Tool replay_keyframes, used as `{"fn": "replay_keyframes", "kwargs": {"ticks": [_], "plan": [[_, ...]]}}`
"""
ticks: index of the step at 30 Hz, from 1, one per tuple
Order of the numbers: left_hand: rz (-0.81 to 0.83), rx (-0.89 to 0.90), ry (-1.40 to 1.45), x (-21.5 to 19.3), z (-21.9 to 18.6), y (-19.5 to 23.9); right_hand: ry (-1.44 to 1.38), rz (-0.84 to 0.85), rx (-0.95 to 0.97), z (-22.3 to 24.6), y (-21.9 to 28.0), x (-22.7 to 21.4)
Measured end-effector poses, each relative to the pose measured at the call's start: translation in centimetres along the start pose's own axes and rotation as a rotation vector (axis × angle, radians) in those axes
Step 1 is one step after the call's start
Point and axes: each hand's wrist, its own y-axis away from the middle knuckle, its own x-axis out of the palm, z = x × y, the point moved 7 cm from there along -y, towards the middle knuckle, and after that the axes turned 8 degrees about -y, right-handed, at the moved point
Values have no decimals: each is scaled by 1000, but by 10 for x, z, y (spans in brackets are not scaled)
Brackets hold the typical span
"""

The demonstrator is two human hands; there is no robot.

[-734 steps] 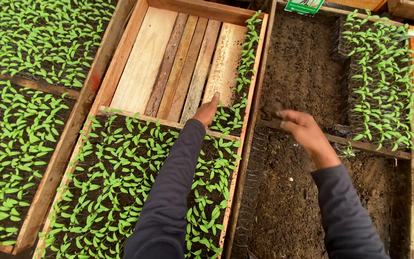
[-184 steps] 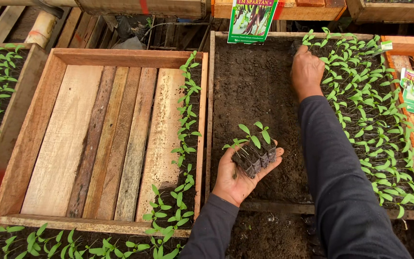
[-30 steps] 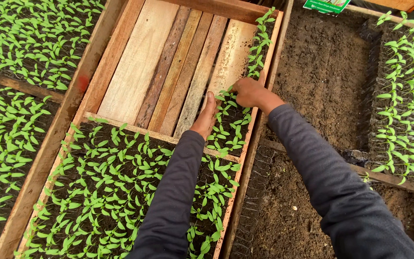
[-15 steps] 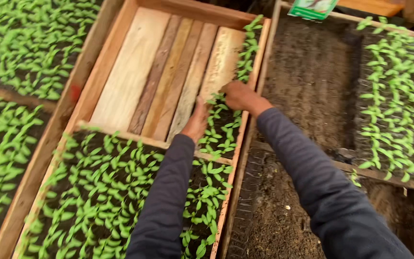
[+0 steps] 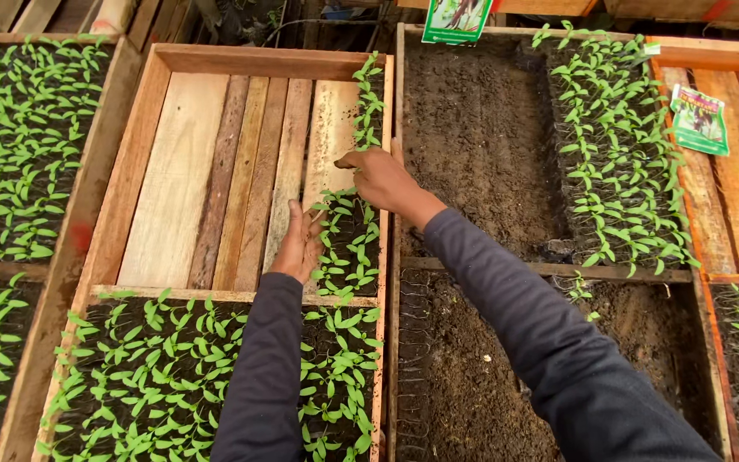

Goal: The person removes small seedlings from a black plastic tray and places them into a wooden tray filled with soil. They use their hands to separate the seedlings and position them in the soil, occasionally patting the soil around the base of the plants.

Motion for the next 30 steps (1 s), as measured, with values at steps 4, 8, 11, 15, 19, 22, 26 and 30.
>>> {"fn": "replay_keyframes", "kwargs": {"ticks": [4,8,11,15,19,22,26,30], "plan": [[-43,-48,8,7,-18,11,-164,-68,25,-10,24,-13],[-256,26,71,5,-46,25,-314,-160,156,12,78,-47],[-432,101,18,20,-78,41,-331,-198,215,19,110,-67],[-518,236,-61,89,-128,54,-286,-262,301,-58,123,-85],[-493,280,-60,153,-117,27,-240,-296,363,-72,136,-124],[-263,325,42,195,-87,-9,-119,-399,390,-103,134,-162],[-198,219,146,216,-35,-56,134,-559,495,-201,115,-209],[-214,149,229,223,-3,-99,276,-652,524,-247,82,-253]]}}
